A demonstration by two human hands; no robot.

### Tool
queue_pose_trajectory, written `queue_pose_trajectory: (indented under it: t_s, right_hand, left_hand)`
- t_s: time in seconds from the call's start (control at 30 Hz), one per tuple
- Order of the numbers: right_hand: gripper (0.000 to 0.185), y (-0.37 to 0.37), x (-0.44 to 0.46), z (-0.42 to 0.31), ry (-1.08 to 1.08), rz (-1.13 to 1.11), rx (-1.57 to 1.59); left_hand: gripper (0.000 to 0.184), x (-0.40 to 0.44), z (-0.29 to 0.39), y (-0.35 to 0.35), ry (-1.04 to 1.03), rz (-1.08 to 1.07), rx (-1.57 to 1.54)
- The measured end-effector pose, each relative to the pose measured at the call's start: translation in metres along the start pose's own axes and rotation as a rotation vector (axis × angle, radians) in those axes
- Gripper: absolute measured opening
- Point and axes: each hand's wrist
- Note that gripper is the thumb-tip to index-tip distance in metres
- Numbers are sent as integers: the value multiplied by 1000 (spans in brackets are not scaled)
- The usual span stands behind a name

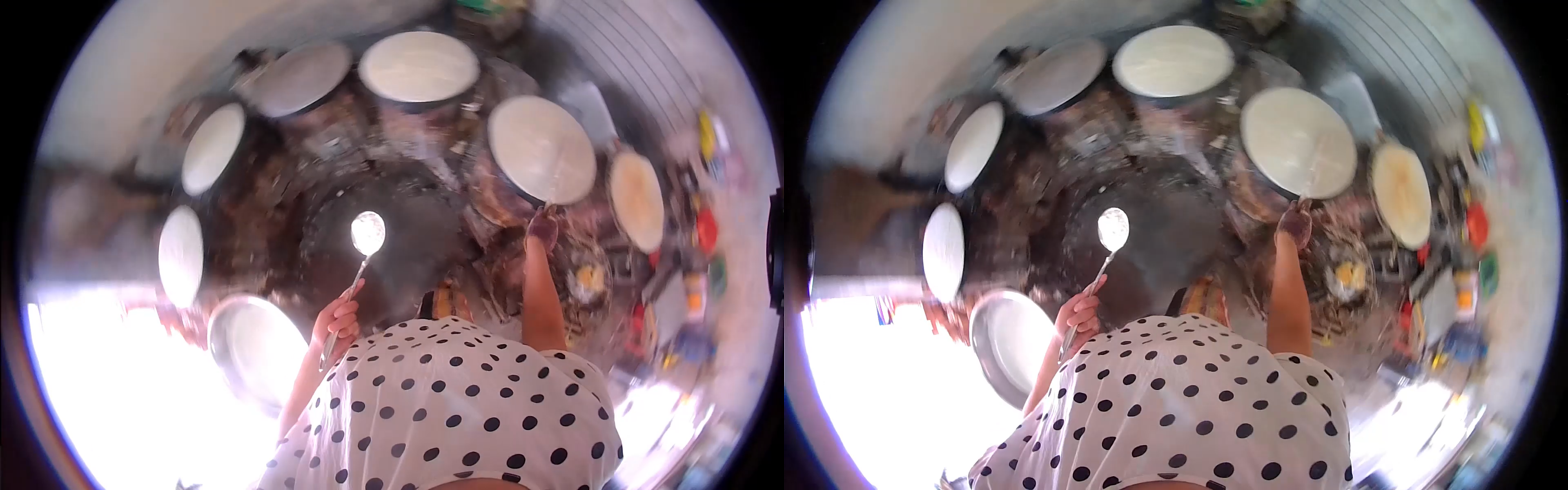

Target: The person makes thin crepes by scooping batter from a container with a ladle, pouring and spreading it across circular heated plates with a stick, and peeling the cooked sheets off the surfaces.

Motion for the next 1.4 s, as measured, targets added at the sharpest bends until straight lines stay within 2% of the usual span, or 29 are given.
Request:
queue_pose_trajectory:
  t_s: [0.03, 0.1, 0.13, 0.17, 0.2, 0.23, 0.27, 0.3, 0.4, 0.47, 0.53, 0.6, 0.63, 0.67, 0.73, 0.8, 0.83, 0.93, 0.97, 1.0, 1.07, 1.1, 1.13, 1.2, 1.23, 1.27, 1.33, 1.37, 1.4]
  right_hand:
    - [47, -8, -28, -25, 82, -31, -19]
    - [43, -17, -108, -68, 652, -259, -378]
    - [43, -39, -128, -72, 894, -306, -145]
    - [39, -50, -163, -90, 962, -396, -67]
    - [36, -60, -203, -101, 1012, -505, 2]
    - [33, -83, -220, -96, 942, -775, 28]
    - [30, -84, -246, -105, 1033, -896, -34]
    - [26, -83, -273, -116, 1120, -1023, -87]
    - [28, -92, -373, -133, 781, -1461, -306]
    - [31, -94, -438, -153, 878, -1514, -544]
    - [34, -127, -462, -169, 937, -1561, -801]
    - [37, -177, -479, -163, 1672, -1261, -1055]
    - [37, -192, -492, -163, 1589, -1314, -1131]
    - [37, -197, -514, -163, 1504, -1352, -1206]
    - [36, -221, -527, -140, 1161, -1286, -1327]
    - [37, -222, -535, -129, 1651, -1292, -1612]
    - [37, -216, -528, -129, 1651, -1441, -1406]
    - [39, -218, -511, -112, 1555, -1273, -1337]
    - [42, -224, -510, -101, 1686, -1301, -1259]
    - [42, -227, -503, -93, 1681, -1305, -1262]
    - [44, -223, -493, -79, 1544, -1549, -832]
    - [45, -216, -500, -77, 1403, -1456, -918]
    - [45, -208, -507, -75, 1401, -1459, -909]
    - [47, -191, -520, -73, 762, -1703, -903]
    - [50, -188, -517, -67, 756, -1751, -810]
    - [48, -163, -531, -85, 618, -1777, -763]
    - [48, -144, -539, -98, 693, -1833, -566]
    - [48, -135, -545, -107, 713, -1839, -530]
    - [47, -124, -552, -119, 734, -1906, -404]
  left_hand:
    - [38, -26, 3, 14, -55, 13, -54]
    - [38, -73, 7, 44, -228, -9, -48]
    - [37, -97, 1, 58, -308, 22, -12]
    - [38, -121, -7, 66, -412, 96, 238]
    - [41, -149, -17, 83, -504, 127, 269]
    - [43, -169, -24, 84, -572, 333, 525]
    - [44, -182, -30, 84, -600, 552, 774]
    - [46, -189, -35, 85, -625, 669, 809]
    - [35, -200, -32, 166, -801, 671, 513]
    - [16, -212, -11, 253, -838, 416, 253]
    - [3, -213, 7, 281, -818, 450, 41]
    - [21, -215, 15, 319, -781, 508, 22]
    - [6, -217, 18, 338, -790, 552, 4]
    - [3, -223, 18, 357, -776, 604, -4]
    - [3, -231, 17, 367, -730, 755, 134]
    - [4, -228, 14, 382, -725, 806, 165]
    - [8, -227, 13, 388, -713, 859, 216]
    - [8, -224, 17, 368, -671, 995, 390]
    - [8, -217, 19, 373, -669, 992, 387]
    - [8, -209, 19, 378, -661, 1031, 422]
    - [9, -194, 18, 383, -637, 1072, 460]
    - [10, -185, 21, 380, -720, 944, 269]
    - [11, -177, 26, 374, -797, 812, 84]
    - [7, -173, 40, 356, -849, 539, -260]
    - [8, -177, 42, 347, -912, 466, -352]
    - [8, -183, 46, 329, -971, 388, -438]
    - [8, -219, 45, 263, -1109, 348, -204]
    - [10, -238, 47, 228, -1134, 421, -71]
    - [28, -255, 48, 197, -1190, 437, -20]
Point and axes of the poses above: each hand's wrist, its own x-axis towards the middle knuckle, its own y-axis out of the back of the hand, z = x × y, and after that the axes turned 10 degrees about -z, right-handed
